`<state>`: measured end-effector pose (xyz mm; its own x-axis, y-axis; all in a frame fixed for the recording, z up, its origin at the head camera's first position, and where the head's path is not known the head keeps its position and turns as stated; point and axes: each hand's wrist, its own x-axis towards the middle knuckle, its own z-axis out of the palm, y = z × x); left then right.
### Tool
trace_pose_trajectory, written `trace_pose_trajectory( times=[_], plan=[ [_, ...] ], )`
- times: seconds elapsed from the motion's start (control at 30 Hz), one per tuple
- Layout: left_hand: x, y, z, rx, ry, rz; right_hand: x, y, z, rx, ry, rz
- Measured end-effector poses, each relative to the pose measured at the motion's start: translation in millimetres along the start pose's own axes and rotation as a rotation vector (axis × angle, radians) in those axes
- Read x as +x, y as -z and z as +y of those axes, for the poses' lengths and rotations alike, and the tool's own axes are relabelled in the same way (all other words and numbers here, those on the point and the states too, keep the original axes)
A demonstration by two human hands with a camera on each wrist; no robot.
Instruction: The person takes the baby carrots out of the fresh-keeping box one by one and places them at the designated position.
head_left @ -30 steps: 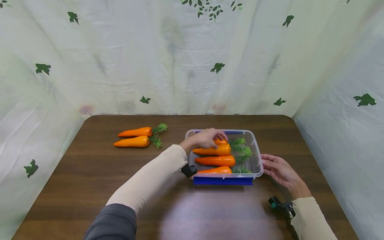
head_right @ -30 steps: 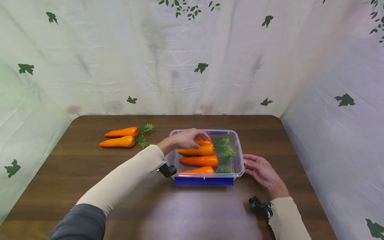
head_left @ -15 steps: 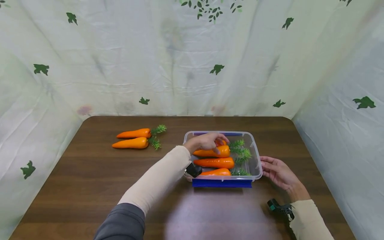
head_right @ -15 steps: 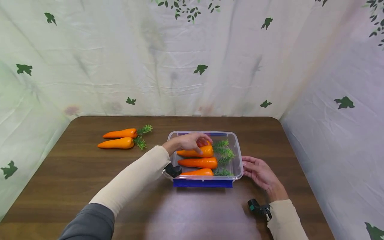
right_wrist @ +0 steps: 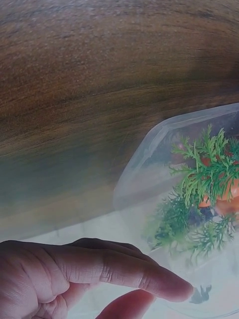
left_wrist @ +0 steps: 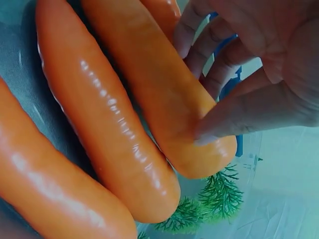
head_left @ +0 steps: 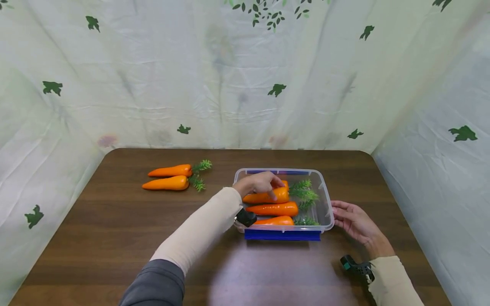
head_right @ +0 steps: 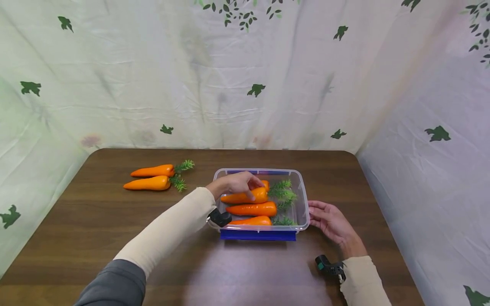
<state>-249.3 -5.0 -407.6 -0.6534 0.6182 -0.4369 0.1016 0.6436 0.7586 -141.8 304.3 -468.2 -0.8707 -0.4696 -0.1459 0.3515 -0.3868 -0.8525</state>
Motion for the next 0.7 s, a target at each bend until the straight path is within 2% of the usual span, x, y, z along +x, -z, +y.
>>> trace_pose_trajectory(
  times=[0.13, 0.3, 0.53, 0.7],
  plan=[
    [-0.2, 0.7, 1.1, 0.057, 0.032, -0.002, -0.3, -1.4, -0.7, -0.004, -0.005, 0.010],
    [-0.5, 1.1, 2.8, 0.110, 0.033, 0.002, -0.1, -1.4, -0.3, -0.009, -0.011, 0.019],
    [-3.0, 1.0, 2.4, 0.115, 0.035, -0.026, 0.3, -0.2, 0.4, -0.005, -0.007, 0.012],
    [-4.0, 1.2, 2.1, 0.119, 0.015, -0.049, 0.7, -1.4, 0.7, -0.014, -0.005, 0.035]
  ],
)
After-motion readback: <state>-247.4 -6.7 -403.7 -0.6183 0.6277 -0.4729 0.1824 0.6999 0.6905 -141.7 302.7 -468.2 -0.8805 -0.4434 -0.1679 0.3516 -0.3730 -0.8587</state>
